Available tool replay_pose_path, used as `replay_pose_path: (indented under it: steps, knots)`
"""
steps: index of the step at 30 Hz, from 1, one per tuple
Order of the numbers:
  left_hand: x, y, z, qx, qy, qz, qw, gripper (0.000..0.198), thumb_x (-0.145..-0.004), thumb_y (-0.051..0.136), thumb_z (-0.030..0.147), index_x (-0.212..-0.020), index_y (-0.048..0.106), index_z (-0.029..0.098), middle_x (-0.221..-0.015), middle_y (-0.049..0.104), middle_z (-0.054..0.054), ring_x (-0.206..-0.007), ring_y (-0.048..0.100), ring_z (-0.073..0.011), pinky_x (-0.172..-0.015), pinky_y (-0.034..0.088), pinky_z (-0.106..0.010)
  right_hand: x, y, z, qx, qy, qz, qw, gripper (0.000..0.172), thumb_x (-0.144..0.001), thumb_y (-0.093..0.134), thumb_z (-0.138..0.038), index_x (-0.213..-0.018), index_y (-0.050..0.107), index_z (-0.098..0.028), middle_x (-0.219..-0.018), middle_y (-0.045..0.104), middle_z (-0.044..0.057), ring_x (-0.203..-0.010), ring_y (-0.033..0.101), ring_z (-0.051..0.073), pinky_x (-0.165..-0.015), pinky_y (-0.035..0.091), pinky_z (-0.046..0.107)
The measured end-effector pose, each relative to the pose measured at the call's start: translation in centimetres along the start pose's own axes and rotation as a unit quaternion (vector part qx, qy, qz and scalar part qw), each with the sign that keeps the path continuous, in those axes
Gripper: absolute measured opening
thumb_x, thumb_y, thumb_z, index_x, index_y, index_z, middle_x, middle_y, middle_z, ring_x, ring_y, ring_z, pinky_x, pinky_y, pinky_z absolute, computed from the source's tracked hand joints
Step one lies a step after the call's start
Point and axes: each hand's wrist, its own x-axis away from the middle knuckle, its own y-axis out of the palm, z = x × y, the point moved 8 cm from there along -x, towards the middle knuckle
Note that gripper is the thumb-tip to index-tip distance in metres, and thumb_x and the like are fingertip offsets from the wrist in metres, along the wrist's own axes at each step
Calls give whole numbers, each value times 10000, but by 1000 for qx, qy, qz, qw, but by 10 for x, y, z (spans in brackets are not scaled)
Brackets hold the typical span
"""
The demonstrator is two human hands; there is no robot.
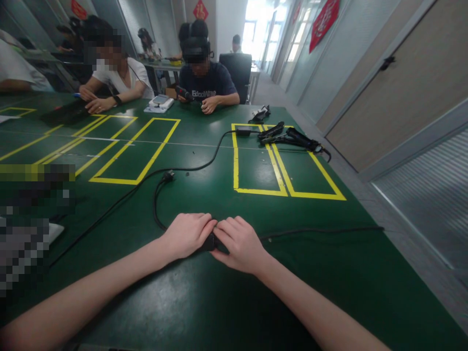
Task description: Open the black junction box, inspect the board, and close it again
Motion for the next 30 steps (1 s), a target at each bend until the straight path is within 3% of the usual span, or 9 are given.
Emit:
replay_pose_path:
  steps: [3,5,8,11,16,21,26,30]
  knots:
    - [3,0,1,-4,39,40,998,511,-1133,327,351,-799,672,176,-722,721,-60,-649,691,-214,-578,446,-290,-2,-4,-2,17,-11,11,1000,203,-1034,560,-308,-1069,680,-148,-929,717,108,-788,603,218,-667,421,357]
    - [5,-5,2,-10,75,108,991,513,-1127,313,310,-782,665,172,-669,689,-53,-628,668,-199,-566,420,-285,-3,-5,0,19,1,7,1000,214,-1039,552,-311,-1083,678,-144,-946,718,111,-806,613,221,-687,429,360]
    - [11,-12,2,-17,117,211,970,535,-1125,269,263,-761,649,169,-620,640,-41,-593,616,-179,-555,391,-288,-3,0,5,7,36,-21,999,317,-1014,602,-436,-1063,680,-133,-943,713,119,-805,612,231,-704,433,372]
    - [15,-15,4,-27,145,259,954,537,-1123,264,246,-730,624,173,-598,598,-30,-574,559,-173,-543,371,-304,0,7,8,-10,65,-55,996,364,-998,624,-526,-925,670,-172,-831,674,78,-751,588,215,-679,412,359]
    - [18,-18,10,-29,188,263,946,515,-1136,291,307,-752,609,178,-623,582,-21,-607,541,-165,-569,378,-300,2,5,8,-26,65,-40,997,323,-1052,572,-429,-856,645,-183,-772,641,51,-710,558,187,-644,412,328]
    - [19,-13,13,-15,226,240,944,660,-1085,301,687,-804,609,175,-669,617,-16,-626,575,-163,-558,383,-293,1,-6,5,10,5,-9,1000,305,-1077,488,-357,-945,676,-156,-801,676,76,-707,550,199,-636,406,339]
    - [16,-7,8,-12,230,207,951,691,-1066,287,710,-782,611,170,-683,620,-15,-643,569,-151,-571,385,-276,2,-3,7,26,4,-28,999,274,-1061,497,-341,-951,671,-160,-841,689,86,-725,566,202,-647,403,342]
    - [15,-6,6,-15,222,198,955,694,-1061,295,710,-784,628,168,-680,615,-13,-641,558,-155,-559,381,-288,1,2,9,25,42,-54,997,237,-1023,548,-363,-943,662,-171,-833,671,81,-737,587,210,-649,407,340]
